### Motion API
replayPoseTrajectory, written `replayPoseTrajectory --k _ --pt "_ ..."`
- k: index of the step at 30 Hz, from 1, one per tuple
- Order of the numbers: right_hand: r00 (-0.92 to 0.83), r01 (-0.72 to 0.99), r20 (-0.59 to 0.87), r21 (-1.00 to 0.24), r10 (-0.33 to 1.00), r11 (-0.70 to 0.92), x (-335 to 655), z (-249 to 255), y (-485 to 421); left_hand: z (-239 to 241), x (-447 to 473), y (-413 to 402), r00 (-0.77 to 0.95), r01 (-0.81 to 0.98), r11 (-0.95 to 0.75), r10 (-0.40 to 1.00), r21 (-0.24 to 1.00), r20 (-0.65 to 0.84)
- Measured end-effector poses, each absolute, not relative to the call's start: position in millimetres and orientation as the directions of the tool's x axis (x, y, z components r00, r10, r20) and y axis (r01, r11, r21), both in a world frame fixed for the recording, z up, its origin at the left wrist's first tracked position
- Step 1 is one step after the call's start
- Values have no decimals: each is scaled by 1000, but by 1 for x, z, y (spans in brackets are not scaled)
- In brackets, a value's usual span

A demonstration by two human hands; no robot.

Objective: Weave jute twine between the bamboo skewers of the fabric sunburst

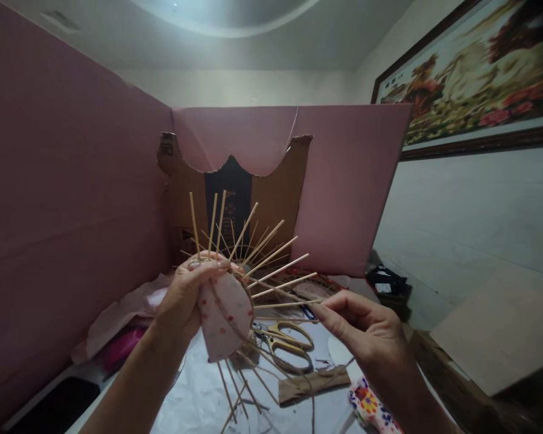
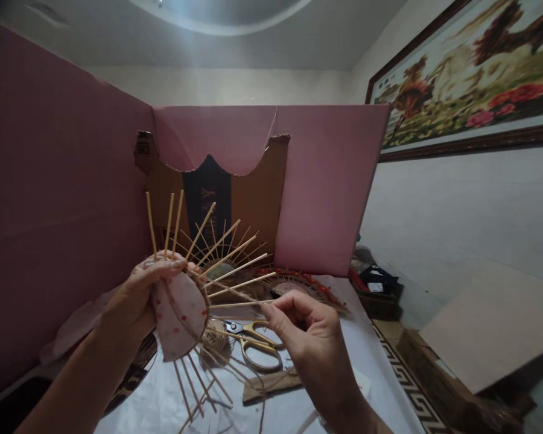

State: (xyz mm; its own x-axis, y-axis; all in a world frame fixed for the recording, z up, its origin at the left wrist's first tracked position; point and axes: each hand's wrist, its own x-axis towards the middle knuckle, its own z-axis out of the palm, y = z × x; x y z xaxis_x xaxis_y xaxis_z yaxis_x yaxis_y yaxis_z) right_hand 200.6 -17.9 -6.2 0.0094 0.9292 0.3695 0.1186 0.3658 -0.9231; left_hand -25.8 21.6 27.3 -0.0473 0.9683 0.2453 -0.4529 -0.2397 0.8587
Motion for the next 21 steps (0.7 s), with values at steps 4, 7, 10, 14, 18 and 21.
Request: replayPoseTrajectory --k 4,7,10,14,18,21 --pt "48 132 395 -913 918 386 203 -1 -18 28 -25 21 -29 -413 -228 971 882 237" --pt "73 140 418 -903 906 406 205 1 -18 28 -24 20 -32 -370 -229 972 900 234" --pt "86 154 424 -900 902 408 207 2 -17 28 -24 20 -63 -353 -236 971 905 229" --pt "129 191 488 -867 863 461 209 6 -17 27 -24 20 -62 -311 -221 975 924 213" --pt "210 221 577 -814 789 537 211 11 -18 28 -21 19 -22 -261 -160 987 952 159" --pt "264 229 620 -784 739 577 214 12 -17 28 -17 16 24 -220 -115 992 969 123"
